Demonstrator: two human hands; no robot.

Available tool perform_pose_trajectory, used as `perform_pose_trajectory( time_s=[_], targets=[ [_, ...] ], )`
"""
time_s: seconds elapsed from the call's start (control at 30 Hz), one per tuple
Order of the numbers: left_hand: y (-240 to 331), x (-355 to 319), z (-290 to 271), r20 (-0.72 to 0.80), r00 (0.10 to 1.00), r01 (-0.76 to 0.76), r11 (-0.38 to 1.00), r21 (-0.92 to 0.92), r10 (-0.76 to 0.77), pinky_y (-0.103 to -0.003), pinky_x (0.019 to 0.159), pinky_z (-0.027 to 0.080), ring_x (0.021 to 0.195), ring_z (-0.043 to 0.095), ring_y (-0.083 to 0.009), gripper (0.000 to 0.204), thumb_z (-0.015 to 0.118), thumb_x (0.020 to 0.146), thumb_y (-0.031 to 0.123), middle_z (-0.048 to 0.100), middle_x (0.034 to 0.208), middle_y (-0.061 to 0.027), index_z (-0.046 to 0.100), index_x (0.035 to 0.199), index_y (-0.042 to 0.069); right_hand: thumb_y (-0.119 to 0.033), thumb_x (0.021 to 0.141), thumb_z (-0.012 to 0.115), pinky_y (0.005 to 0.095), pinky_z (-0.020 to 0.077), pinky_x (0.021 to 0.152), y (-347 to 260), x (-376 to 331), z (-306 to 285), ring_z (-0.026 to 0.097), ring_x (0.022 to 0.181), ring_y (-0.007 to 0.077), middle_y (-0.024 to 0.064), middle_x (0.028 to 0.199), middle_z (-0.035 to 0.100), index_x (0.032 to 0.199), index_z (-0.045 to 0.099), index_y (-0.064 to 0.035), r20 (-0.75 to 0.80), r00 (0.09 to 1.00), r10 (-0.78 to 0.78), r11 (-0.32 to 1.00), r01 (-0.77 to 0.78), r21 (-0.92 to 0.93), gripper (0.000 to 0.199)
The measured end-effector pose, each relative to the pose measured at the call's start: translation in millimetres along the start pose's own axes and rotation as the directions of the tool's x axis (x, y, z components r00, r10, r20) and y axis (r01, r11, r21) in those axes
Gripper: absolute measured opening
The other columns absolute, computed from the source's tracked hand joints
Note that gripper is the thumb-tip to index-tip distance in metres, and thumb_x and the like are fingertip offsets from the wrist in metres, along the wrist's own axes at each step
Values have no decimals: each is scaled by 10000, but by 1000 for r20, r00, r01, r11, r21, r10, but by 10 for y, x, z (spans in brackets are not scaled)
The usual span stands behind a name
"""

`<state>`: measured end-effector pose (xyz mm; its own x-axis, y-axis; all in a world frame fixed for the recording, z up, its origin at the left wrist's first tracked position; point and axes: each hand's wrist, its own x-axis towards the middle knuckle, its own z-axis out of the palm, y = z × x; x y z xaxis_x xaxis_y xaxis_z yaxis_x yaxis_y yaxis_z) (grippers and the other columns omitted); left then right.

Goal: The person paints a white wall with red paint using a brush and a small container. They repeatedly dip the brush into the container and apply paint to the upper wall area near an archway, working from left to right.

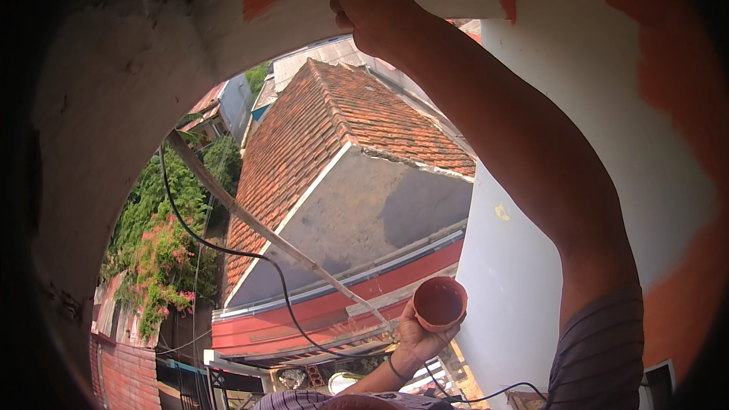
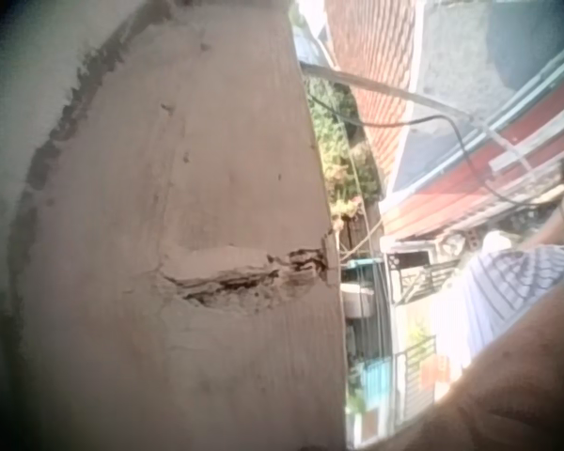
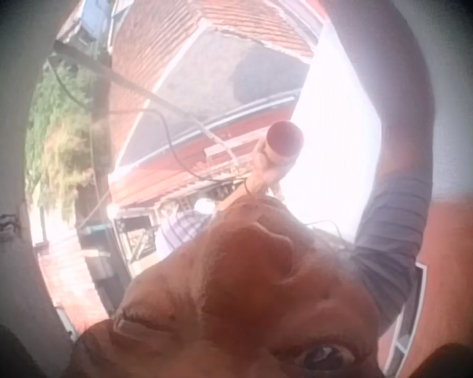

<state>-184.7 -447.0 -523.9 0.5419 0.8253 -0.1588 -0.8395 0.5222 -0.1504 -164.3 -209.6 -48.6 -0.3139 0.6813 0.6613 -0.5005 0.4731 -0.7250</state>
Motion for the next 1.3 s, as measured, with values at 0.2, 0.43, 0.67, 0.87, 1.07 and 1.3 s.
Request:
perform_pose_trajectory(
  time_s=[0.2,0.43,0.67,0.87,1.07,1.3],
  targets=[
    [-26,1,11,33,999,-1,1000,30,0,-584,974,631,1284,660,-346,528,667,1019,501,636,1437,-110,596,1430,178,-90,969,635,317,350,549,161,165,458,503,636,111,-10,743,557,911,665,-127,8,986,-164,762,132,-634,75],
    [24,-71,122,22,998,-57,998,-21,58,-567,1115,536,1333,609,-367,512,636,989,409,615,1460,-148,608,1427,145,-135,852,752,398,454,714,-29,41,1147,677,875,207,-7,831,664,942,811,-159,333,937,-103,-578,216,-787,110],
    [94,-101,82,68,996,-63,998,-20,64,-560,1124,539,1316,606,-413,563,719,940,426,639,1417,-177,633,1407,123,-61,923,658,364,412,777,124,198,1300,608,962,160,-3,923,664,983,778,-136,310,932,-190,-456,196,-868,153],
    [56,-88,52,65,998,-25,1000,-19,26,-531,1025,614,1246,623,-453,607,740,923,448,640,1391,-204,628,1415,111,-105,952,674,339,377,646,447,478,1004,555,806,131,-12,850,631,956,730,-139,297,928,-226,263,351,-899,66],
    [-21,-56,120,45,999,-19,1000,-3,20,-519,1006,627,1226,639,-444,579,723,944,467,636,1395,-192,634,1399,120,-149,981,690,313,343,515,797,677,950,503,651,102,-21,778,597,930,683,-141,465,845,-265,964,229,134,52],
    [-6,-39,133,65,998,-26,1000,-6,27,-533,1062,598,1270,641,-393,516,665,992,466,637,1406,-167,629,1394,145,-17,975,659,307,217,446,73,216,752,368,489,99,86,740,537,893,572,-16,75,996,-54,967,34,253,120]
  ],
)
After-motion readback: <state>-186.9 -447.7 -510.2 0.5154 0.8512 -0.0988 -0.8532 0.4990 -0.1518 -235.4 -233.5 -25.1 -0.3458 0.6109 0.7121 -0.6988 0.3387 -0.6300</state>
